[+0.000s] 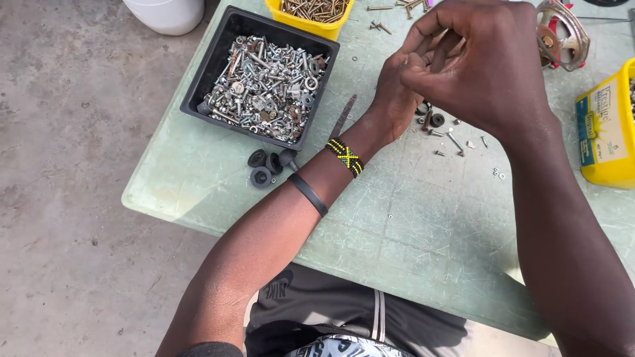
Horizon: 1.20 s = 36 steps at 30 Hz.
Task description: Sorting various small metal hardware components like screws, nuts, and bolts into different storage bins.
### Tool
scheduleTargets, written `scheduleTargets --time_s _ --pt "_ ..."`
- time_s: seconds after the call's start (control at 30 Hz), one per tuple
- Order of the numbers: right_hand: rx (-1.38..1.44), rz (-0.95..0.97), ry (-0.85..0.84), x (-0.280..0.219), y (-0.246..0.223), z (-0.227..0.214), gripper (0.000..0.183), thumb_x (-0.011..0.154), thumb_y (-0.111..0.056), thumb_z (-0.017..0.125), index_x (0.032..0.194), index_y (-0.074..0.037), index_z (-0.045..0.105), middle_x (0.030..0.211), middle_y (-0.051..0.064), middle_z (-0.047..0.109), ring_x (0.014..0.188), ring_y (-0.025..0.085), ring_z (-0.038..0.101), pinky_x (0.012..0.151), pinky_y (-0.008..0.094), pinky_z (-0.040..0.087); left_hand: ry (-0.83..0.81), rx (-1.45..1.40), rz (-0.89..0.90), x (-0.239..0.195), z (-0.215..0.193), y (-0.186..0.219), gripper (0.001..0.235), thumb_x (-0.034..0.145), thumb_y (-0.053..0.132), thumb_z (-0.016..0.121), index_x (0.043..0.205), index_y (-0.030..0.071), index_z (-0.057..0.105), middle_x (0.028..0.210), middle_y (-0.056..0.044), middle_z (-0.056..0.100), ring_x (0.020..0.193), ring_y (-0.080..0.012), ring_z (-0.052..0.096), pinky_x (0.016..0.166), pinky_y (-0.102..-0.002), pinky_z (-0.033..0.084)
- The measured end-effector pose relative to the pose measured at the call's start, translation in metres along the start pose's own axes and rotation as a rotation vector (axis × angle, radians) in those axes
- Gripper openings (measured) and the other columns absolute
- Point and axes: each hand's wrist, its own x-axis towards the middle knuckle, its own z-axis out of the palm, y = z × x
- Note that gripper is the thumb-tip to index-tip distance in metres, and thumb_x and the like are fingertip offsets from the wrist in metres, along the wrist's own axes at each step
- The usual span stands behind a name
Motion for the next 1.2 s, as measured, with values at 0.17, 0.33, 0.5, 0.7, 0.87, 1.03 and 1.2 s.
scheduleTargets --time_s 0.17,0.33,0.5,0.7,0.87,1.03,1.2 --pt "0.273 -0.107 -0.013 0.038 -0.051 0.007 0.016 0.096 0.005 0.075 0.11 -0.002 0.078 0.103 0.006 0.073 0.08 0.012 0.062 0.072 0.027 0.047 0.06 0.058 0.012 0.0 -0.004 -0.004 0.051 0.091 0.024 0.054 0.137 0.002 0.056 0.128 -0.012 0.064 0.117 -0.0277 0.063 0.098 -0.044 0.052" --pt "0.346 -0.145 -0.01 0.042 -0.056 0.007 0.021 0.108 0.008 0.074 0.128 0.003 0.076 0.114 0.01 0.077 0.096 0.015 0.066 0.076 0.027 0.047 0.128 0.133 0.017 0.004 -0.005 -0.005 0.055 0.082 0.043 0.061 0.12 0.003 0.06 0.108 -0.008 0.064 0.099 -0.0234 0.062 0.082 -0.041 0.052" --pt "0.198 -0.033 -0.023 0.012 -0.028 -0.006 0.008 0.113 0.013 0.081 0.117 0.006 0.082 0.11 0.014 0.079 0.088 0.014 0.067 0.074 0.027 0.05 0.208 0.205 0.011 0.008 -0.002 -0.011 0.069 0.07 0.068 0.07 0.098 0.004 0.065 0.082 -0.003 0.064 0.076 -0.0177 0.06 0.062 -0.037 0.051" --pt "-0.032 0.055 -0.098 -0.02 0.054 -0.011 0.021 0.098 0.004 0.075 0.116 -0.003 0.083 0.107 0.009 0.079 0.082 0.018 0.069 0.08 0.033 0.049 -0.007 -0.29 0.014 0.008 0.001 -0.008 0.05 0.093 -0.021 0.038 0.142 -0.015 0.04 0.142 -0.04 0.051 0.127 -0.0486 0.058 0.111 -0.047 0.051" --pt "0.021 0.115 -0.125 -0.022 0.058 -0.008 0.026 0.094 0.0 0.074 0.116 -0.011 0.083 0.103 0.008 0.078 0.081 0.017 0.069 0.079 0.034 0.046 -0.06 -0.262 -0.054 0.004 -0.001 0.005 0.06 0.092 -0.003 0.04 0.152 -0.01 0.041 0.144 -0.035 0.054 0.127 -0.0407 0.059 0.112 -0.044 0.049" --pt "0.029 -0.037 -0.106 -0.02 0.057 0.003 0.02 0.094 -0.004 0.089 0.113 -0.012 0.085 0.093 0.005 0.077 0.082 0.018 0.068 0.079 0.034 0.049 -0.031 -0.254 -0.08 0.002 -0.004 0.008 0.061 0.107 0.032 0.035 0.151 -0.008 0.045 0.137 -0.033 0.06 0.121 -0.041 0.064 0.101 -0.038 0.055" --pt "-0.005 -0.034 -0.063 -0.022 0.055 0.023 0.017 0.09 -0.013 0.093 0.105 -0.01 0.085 0.09 0.007 0.077 0.074 0.021 0.064 0.068 0.035 0.047 -0.021 -0.237 -0.081 0.003 -0.005 0.007 0.059 0.105 0.04 0.048 0.146 -0.002 0.054 0.116 -0.027 0.071 0.1 -0.0284 0.071 0.075 -0.029 0.055"
